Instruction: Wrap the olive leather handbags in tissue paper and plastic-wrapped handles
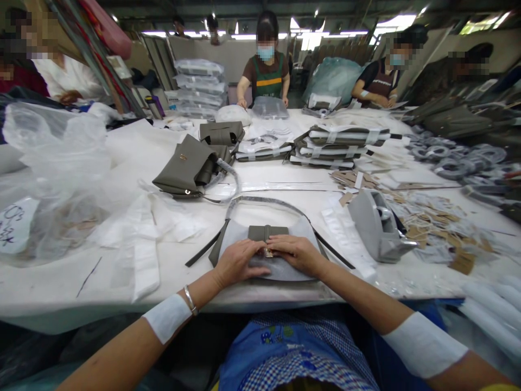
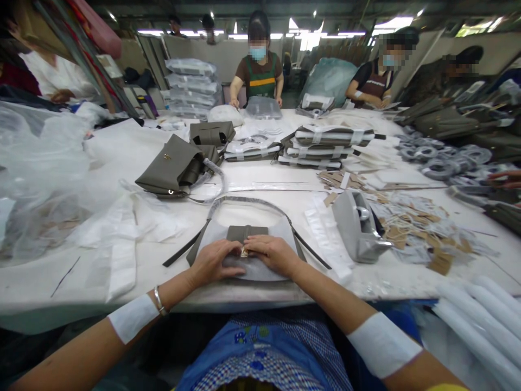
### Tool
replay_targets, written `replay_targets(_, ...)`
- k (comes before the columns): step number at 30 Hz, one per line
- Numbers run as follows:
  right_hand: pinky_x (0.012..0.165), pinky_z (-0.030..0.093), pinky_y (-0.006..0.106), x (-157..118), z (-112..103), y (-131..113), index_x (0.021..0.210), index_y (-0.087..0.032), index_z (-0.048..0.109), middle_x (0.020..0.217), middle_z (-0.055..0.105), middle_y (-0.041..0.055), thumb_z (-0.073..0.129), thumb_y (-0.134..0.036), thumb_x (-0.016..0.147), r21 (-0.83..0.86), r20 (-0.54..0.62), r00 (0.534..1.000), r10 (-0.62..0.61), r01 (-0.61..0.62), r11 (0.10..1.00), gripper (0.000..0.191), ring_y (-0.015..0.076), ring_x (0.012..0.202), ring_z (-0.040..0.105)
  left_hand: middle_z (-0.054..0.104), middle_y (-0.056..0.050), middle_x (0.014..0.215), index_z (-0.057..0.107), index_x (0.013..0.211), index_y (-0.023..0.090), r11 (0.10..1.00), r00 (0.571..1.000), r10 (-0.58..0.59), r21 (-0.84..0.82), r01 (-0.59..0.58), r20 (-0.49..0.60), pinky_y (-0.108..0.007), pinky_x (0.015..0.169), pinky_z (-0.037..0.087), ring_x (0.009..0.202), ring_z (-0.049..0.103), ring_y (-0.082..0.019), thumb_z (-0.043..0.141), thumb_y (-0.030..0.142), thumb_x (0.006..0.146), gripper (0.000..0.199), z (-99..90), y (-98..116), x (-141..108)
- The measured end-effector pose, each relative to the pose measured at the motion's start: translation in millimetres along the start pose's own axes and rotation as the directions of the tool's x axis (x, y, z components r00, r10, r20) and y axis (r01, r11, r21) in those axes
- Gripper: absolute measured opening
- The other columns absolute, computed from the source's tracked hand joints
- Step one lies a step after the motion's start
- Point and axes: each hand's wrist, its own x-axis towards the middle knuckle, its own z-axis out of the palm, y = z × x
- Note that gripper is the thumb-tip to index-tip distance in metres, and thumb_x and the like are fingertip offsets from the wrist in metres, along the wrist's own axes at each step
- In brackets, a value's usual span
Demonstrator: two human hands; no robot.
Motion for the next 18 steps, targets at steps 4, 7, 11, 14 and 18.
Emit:
replay_targets(4,0.109,0.047,0.038,0.5,2.0,-2.1,0.122,-0.023,0.067,0.122,0.071,0.0071,0.064,-0.024,0.093,-0.06,0.003,1.0,-0.029,0.029,0.998,0.03,0.0203,0.121,0.062,0.067,-0.005,0.096,0.052,0.119,0.019,0.999,0.999,-0.026,-0.02,0.027,0.029,-0.034,0.08,0.05,0.088,0.064,-0.022,0.064,0.063,0.083,0.058,1.2,-1.1,2.1)
replay_targets(7,0.107,0.049,0.041,0.0,4.4,-0.8,0.124,-0.023,0.066,0.121,0.071,0.0085,0.069,-0.03,0.089,-0.11,0.014,0.999,-0.049,0.05,0.993,0.036,0.023,0.12,0.063,0.066,-0.004,0.095,0.052,0.117,0.02,0.999,0.998,-0.046,-0.018,0.047,0.051,-0.034,0.079,0.049,0.087,0.063,-0.022,0.065,0.063,0.082,0.056,1.9,-1.5,2.9)
replay_targets(11,0.105,0.052,0.04,-4.6,9.1,3.1,0.126,-0.021,0.065,0.125,0.069,0.0096,0.058,-0.02,0.095,-0.205,-0.014,0.993,-0.12,0.114,0.972,0.032,0.022,0.119,0.063,0.066,-0.005,0.094,0.053,0.111,0.02,0.998,0.997,-0.056,-0.036,0.058,0.059,-0.035,0.08,0.048,0.087,0.062,-0.022,0.065,0.062,0.082,0.052,1.4,-1.7,3.2)
replay_targets(14,0.104,0.053,0.041,-7.7,12.1,4.3,0.124,-0.019,0.066,0.125,0.068,0.0105,0.057,-0.021,0.096,-0.243,-0.043,0.984,-0.172,0.157,0.957,0.03,0.0223,0.12,0.063,0.066,-0.005,0.095,0.053,0.109,0.02,0.997,0.996,-0.063,-0.048,0.067,0.064,-0.035,0.081,0.048,0.089,0.062,-0.022,0.065,0.062,0.082,0.052,1.8,-2.3,3.6)
replay_targets(18,0.103,0.054,0.041,-7.1,13.5,2.9,0.122,-0.017,0.067,0.123,0.07,0.0119,0.064,-0.029,0.093,-0.235,-0.058,0.985,-0.162,0.144,0.961,0.032,0.0237,0.118,0.064,0.066,-0.005,0.096,0.054,0.11,0.02,0.995,0.992,-0.079,-0.047,0.084,0.099,-0.035,0.082,0.047,0.09,0.062,-0.023,0.066,0.062,0.081,0.052,2.1,-1.7,5.2)
